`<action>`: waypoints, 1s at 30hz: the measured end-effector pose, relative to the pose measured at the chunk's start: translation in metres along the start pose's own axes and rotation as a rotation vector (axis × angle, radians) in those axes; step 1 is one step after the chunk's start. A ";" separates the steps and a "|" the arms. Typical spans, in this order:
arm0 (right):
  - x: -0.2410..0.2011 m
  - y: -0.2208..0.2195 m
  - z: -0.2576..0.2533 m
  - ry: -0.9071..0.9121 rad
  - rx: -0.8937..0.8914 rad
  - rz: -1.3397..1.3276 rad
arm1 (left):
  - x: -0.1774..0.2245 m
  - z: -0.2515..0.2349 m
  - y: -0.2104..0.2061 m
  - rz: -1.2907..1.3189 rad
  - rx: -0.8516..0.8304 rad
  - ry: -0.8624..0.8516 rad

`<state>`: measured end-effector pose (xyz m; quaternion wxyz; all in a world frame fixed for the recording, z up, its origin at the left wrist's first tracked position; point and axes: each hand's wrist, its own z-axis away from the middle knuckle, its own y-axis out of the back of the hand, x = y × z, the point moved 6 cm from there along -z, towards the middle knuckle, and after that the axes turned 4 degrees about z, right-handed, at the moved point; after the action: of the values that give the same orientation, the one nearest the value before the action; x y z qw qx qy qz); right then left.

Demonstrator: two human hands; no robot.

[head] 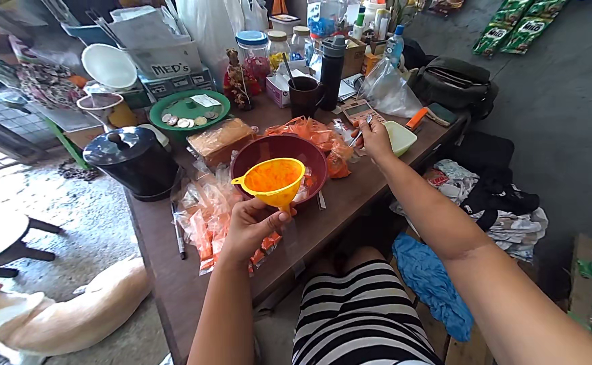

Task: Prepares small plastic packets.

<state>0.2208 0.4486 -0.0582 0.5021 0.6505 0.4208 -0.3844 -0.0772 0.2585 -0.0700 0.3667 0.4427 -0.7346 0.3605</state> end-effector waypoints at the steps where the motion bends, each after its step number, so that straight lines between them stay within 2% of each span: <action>1: 0.002 0.002 -0.001 -0.017 0.012 -0.030 | 0.000 0.000 0.000 0.000 0.001 0.002; 8: 0.011 0.020 -0.004 -0.087 0.112 -0.169 | 0.001 0.001 0.002 0.024 0.022 -0.030; 16: 0.003 0.037 0.001 -0.011 0.212 -0.173 | 0.004 0.000 0.003 0.024 0.054 -0.072; 25: -0.002 0.015 0.006 0.111 0.079 0.132 | 0.004 0.000 0.003 0.027 0.056 -0.049; 30: 0.001 0.012 0.002 0.076 0.063 0.077 | 0.003 0.000 0.004 0.029 0.057 -0.037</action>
<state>0.2322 0.4448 -0.0560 0.4794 0.6959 0.4018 -0.3528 -0.0817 0.2581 -0.0682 0.3351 0.4489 -0.7370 0.3782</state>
